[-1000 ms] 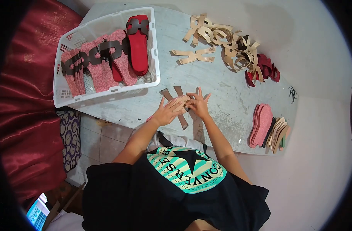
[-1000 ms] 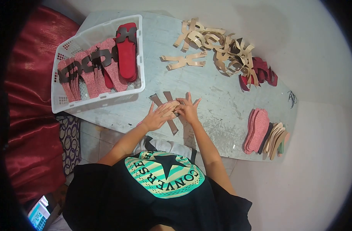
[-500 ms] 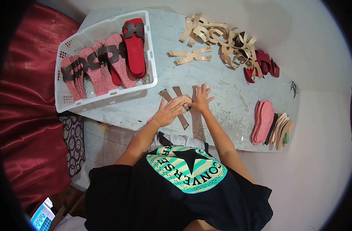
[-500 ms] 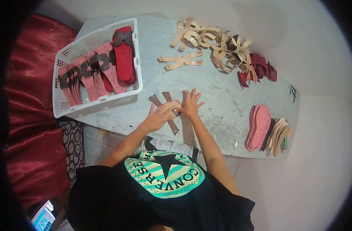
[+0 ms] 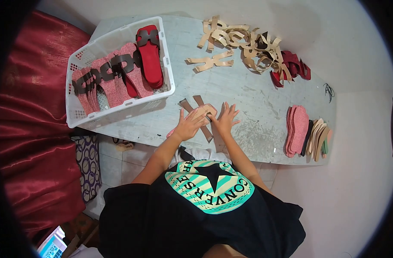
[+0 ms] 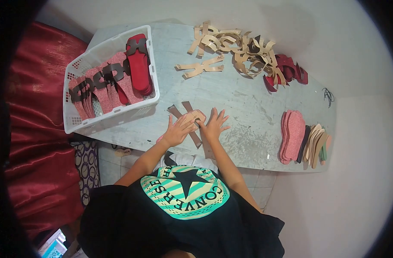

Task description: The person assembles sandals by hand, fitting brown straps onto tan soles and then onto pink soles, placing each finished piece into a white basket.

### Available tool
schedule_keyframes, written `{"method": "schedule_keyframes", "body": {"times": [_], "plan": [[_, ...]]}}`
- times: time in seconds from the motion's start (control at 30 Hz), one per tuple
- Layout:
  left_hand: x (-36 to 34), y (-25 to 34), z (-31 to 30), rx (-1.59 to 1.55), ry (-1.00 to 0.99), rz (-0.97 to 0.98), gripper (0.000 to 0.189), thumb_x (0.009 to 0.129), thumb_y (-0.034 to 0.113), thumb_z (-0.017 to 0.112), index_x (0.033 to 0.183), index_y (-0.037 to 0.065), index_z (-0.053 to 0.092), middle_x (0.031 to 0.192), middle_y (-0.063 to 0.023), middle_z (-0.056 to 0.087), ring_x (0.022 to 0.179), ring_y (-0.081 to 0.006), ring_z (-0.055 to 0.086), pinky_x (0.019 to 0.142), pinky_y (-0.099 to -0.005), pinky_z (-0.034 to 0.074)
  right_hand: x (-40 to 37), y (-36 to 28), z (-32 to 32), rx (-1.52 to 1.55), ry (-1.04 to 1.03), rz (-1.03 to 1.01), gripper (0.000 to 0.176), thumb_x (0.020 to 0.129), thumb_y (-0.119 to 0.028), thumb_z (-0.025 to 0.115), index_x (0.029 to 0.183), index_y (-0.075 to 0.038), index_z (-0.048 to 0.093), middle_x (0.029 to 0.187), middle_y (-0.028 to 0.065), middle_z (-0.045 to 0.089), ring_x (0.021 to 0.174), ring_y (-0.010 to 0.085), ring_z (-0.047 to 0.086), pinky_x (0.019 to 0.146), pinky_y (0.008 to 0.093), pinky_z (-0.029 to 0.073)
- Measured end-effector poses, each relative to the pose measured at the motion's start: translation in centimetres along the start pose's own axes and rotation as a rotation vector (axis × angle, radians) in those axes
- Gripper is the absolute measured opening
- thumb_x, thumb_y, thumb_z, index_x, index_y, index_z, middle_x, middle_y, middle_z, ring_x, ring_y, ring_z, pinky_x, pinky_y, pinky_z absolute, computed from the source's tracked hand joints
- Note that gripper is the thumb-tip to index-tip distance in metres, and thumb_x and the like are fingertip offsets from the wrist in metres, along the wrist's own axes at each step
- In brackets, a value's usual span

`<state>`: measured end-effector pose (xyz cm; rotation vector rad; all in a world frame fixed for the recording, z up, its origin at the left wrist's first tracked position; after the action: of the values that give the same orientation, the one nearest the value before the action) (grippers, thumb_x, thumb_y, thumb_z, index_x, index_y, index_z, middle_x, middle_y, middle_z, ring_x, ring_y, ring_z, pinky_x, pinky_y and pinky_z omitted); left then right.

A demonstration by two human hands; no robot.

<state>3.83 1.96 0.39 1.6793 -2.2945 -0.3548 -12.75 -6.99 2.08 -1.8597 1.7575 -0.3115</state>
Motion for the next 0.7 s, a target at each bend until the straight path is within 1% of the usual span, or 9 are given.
{"method": "schedule_keyframes", "body": {"times": [0.3, 0.37, 0.4, 0.47, 0.5, 0.57, 0.6, 0.67, 0.7], "plan": [[0.2, 0.1, -0.3, 0.019, 0.005, 0.014, 0.044, 0.086, 0.023, 0.048, 0.128, 0.033, 0.046, 0.143, 0.0051, 0.031, 0.133, -0.0283, 0.024, 0.097, -0.0705, 0.009, -0.5, -0.7, -0.8, 0.037, -0.057, 0.225, 0.119, 0.053, -0.059, 0.075, 0.144, -0.017, 0.01, 0.146, 0.0254, -0.001, 0.133, 0.0483, -0.009, 0.092, 0.0731, -0.004], [0.3, -0.2, -0.2, -0.099, 0.026, 0.072, 0.04, 0.086, 0.018, 0.049, 0.125, 0.024, 0.049, 0.143, -0.0005, 0.031, 0.133, -0.0348, 0.022, 0.1, -0.0677, 0.011, -0.1, -1.1, -1.2, 0.018, -0.079, 0.26, 0.121, 0.052, -0.058, 0.076, 0.144, -0.018, 0.009, 0.147, 0.0252, -0.002, 0.133, 0.0479, -0.009, 0.092, 0.0733, -0.004], [0.5, -0.2, -0.3, -0.095, 0.021, 0.079, 0.04, 0.086, 0.018, 0.049, 0.125, 0.024, 0.049, 0.143, -0.0005, 0.031, 0.133, -0.0348, 0.022, 0.1, -0.0677, 0.011, 0.0, -1.2, -1.3, 0.023, -0.094, 0.29, 0.122, 0.052, -0.057, 0.077, 0.144, -0.019, 0.008, 0.147, 0.0249, -0.003, 0.133, 0.0477, -0.009, 0.092, 0.0733, -0.004], [1.2, -0.4, -0.8, -0.286, 0.057, 0.124, 0.034, 0.086, 0.013, 0.049, 0.12, 0.013, 0.051, 0.14, -0.0095, 0.033, 0.131, -0.0387, 0.024, 0.103, -0.0609, 0.018, 0.0, -1.1, -1.3, 0.037, -0.108, 0.32, 0.122, 0.051, -0.056, 0.078, 0.144, -0.019, 0.007, 0.147, 0.0246, -0.003, 0.133, 0.0474, -0.009, 0.092, 0.0734, -0.004], [1.6, -0.6, -1.0, -0.275, 0.052, 0.13, 0.034, 0.086, 0.013, 0.049, 0.12, 0.013, 0.051, 0.14, -0.0095, 0.033, 0.131, -0.0387, 0.024, 0.103, -0.0609, 0.018, 0.0, -1.0, -1.2, 0.035, -0.099, 0.308, 0.122, 0.051, -0.055, 0.078, 0.144, -0.019, 0.007, 0.147, 0.0244, -0.003, 0.133, 0.0474, -0.01, 0.092, 0.0735, -0.004], [2.7, -1.0, -1.5, -0.354, 0.183, 0.082, 0.031, 0.085, 0.008, 0.049, 0.115, 0.004, 0.049, 0.133, -0.0174, 0.037, 0.129, -0.04, 0.026, 0.104, -0.0513, 0.026, -0.1, -0.8, -0.8, 0.042, -0.083, 0.296, 0.122, 0.052, -0.055, 0.079, 0.144, -0.02, 0.006, 0.147, 0.0241, -0.004, 0.133, 0.0473, -0.01, 0.092, 0.0735, -0.004], [3.3, -1.5, -1.6, -0.347, 0.181, 0.09, 0.031, 0.085, 0.008, 0.049, 0.115, 0.004, 0.049, 0.133, -0.0174, 0.037, 0.129, -0.04, 0.026, 0.104, -0.0513, 0.026, -0.2, -0.8, -0.7, 0.04, -0.084, 0.299, 0.122, 0.052, -0.054, 0.079, 0.144, -0.02, 0.007, 0.147, 0.024, -0.004, 0.133, 0.0473, -0.01, 0.092, 0.0736, -0.004], [4.7, -2.7, -1.8, -0.44, 0.287, -0.103, 0.035, 0.082, 0.004, 0.05, 0.117, 0.002, 0.044, 0.129, -0.0185, 0.04, 0.128, -0.0381, 0.028, 0.104, -0.0431, 0.029, -0.2, -0.7, -0.8, 0.044, -0.079, 0.301, 0.121, 0.052, -0.053, 0.079, 0.144, -0.02, 0.007, 0.147, 0.0238, -0.004, 0.133, 0.0473, -0.011, 0.092, 0.0737, -0.004], [5.3, -3.2, -2.0, -0.341, 0.349, -0.15, 0.041, 0.08, 0.005, 0.054, 0.12, 0.001, 0.043, 0.123, -0.0173, 0.044, 0.121, -0.038, 0.036, 0.1, -0.0416, 0.033, -0.2, -0.8, -0.9, 0.048, -0.084, 0.306, 0.121, 0.052, -0.052, 0.08, 0.144, -0.02, 0.007, 0.147, 0.0233, -0.004, 0.133, 0.047, -0.011, 0.092, 0.0736, -0.004]]}}
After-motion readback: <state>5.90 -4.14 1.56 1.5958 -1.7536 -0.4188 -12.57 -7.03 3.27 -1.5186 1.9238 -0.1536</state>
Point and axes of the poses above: each hand's wrist, its own x-axis towards the middle knuckle, its own z-axis out of the palm, y = z × x, the point moved 1 cm from there along x, towards the middle knuckle
